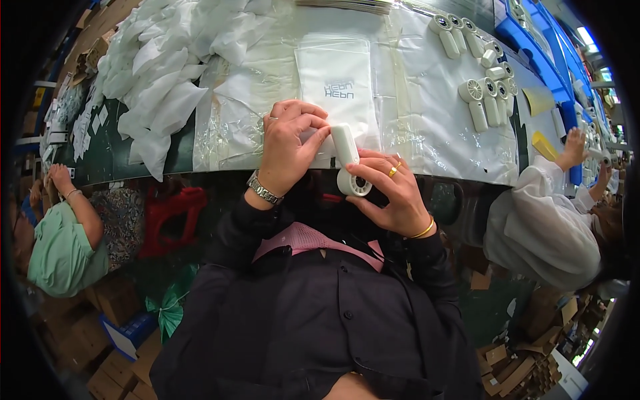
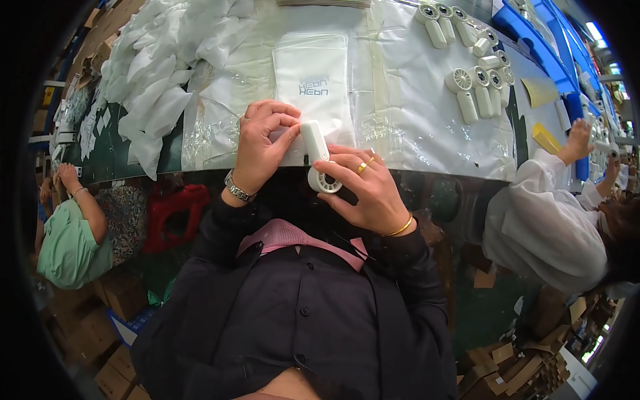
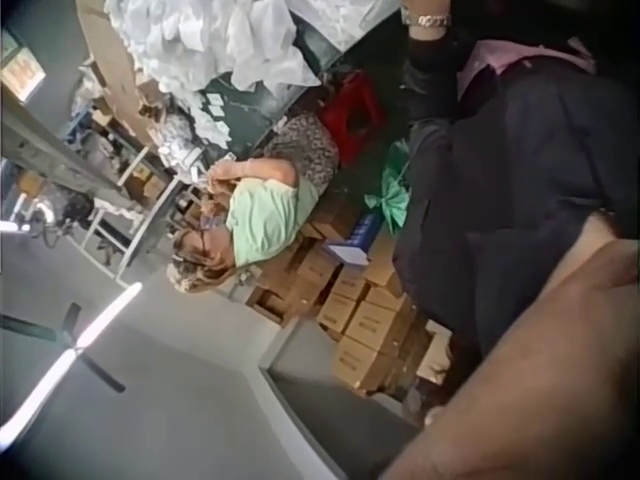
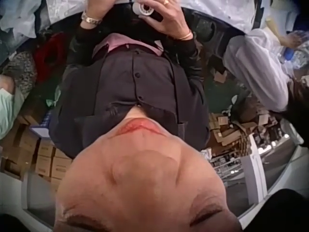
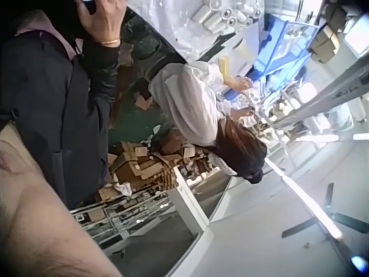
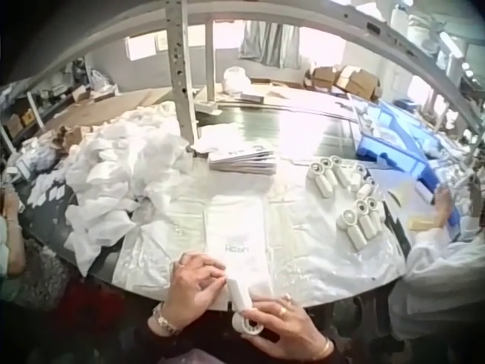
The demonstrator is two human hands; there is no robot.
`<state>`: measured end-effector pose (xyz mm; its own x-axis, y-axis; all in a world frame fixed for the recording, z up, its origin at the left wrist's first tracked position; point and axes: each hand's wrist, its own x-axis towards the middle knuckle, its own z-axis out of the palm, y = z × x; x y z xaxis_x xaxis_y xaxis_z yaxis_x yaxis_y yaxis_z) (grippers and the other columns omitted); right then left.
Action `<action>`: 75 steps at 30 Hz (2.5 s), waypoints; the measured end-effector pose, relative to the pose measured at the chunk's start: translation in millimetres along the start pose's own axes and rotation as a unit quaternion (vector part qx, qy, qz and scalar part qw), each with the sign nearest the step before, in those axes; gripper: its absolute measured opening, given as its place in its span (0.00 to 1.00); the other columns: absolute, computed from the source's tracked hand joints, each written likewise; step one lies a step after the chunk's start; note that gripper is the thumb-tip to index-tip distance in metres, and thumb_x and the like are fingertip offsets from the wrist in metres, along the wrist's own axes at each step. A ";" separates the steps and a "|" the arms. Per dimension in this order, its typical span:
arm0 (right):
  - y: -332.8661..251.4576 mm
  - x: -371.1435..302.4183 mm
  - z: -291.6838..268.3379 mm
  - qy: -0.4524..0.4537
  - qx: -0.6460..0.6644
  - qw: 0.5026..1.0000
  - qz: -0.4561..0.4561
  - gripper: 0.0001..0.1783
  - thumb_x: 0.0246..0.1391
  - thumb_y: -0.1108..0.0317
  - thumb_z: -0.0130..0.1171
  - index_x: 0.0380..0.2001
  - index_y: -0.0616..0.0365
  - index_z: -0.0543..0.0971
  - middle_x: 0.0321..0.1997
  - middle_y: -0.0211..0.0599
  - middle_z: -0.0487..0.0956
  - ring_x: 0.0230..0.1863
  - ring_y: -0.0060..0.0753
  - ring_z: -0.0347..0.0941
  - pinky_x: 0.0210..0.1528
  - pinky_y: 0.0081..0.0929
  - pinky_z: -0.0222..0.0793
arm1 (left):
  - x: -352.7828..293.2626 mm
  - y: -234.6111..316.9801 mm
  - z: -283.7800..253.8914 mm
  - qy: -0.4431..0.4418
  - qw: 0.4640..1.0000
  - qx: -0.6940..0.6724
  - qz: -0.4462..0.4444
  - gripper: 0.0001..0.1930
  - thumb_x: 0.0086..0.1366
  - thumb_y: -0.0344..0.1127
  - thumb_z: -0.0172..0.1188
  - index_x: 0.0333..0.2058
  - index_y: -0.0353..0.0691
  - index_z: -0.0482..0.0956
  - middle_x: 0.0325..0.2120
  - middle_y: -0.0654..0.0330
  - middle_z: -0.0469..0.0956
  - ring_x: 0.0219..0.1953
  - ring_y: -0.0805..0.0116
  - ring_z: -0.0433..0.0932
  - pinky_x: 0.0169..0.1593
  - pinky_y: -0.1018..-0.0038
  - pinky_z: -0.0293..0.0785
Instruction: The person picks up a white plastic component and places it inside a plastic bag, then folds the top of the bag over to seal it. This process is repeated with another component and bag.
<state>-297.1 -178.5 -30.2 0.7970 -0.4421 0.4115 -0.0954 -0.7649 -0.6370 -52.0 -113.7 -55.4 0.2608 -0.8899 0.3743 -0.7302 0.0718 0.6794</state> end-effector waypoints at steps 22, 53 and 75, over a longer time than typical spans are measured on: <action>1.0 -5.5 6.6 -0.005 0.041 0.999 -0.010 0.35 0.45 0.74 0.78 0.60 0.54 0.80 0.56 0.46 0.85 0.59 0.51 0.83 0.60 0.43 0.75 | -0.3 -3.0 7.5 0.003 0.999 -0.052 -0.008 0.04 0.63 0.36 0.74 0.34 0.44 0.93 0.39 0.69 0.89 0.53 0.61 0.79 0.58 0.63 0.72; 1.3 14.4 31.1 0.128 0.022 0.987 0.093 0.32 0.49 0.72 0.84 0.57 0.55 0.82 0.53 0.41 0.88 0.39 0.33 0.89 0.39 0.26 0.82 | -6.6 4.7 6.5 0.081 0.982 -0.163 0.051 0.04 0.64 0.29 0.75 0.37 0.39 0.90 0.33 0.61 0.86 0.39 0.62 0.79 0.43 0.67 0.76; 3.3 22.3 43.1 0.200 0.013 0.965 0.167 0.32 0.54 0.76 0.80 0.62 0.56 0.80 0.49 0.31 0.79 0.23 0.15 0.66 0.26 0.19 0.65 | -12.4 5.4 2.4 0.101 0.982 -0.131 0.094 0.15 0.62 0.28 0.76 0.48 0.42 0.87 0.41 0.60 0.83 0.46 0.59 0.78 0.51 0.66 0.74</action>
<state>-253.9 -170.7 -51.2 0.4306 -0.8111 0.3959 -0.2871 -0.5390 -0.7919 -60.8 -103.3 -57.9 0.2757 -0.7446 0.6079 -0.5964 0.3634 0.7157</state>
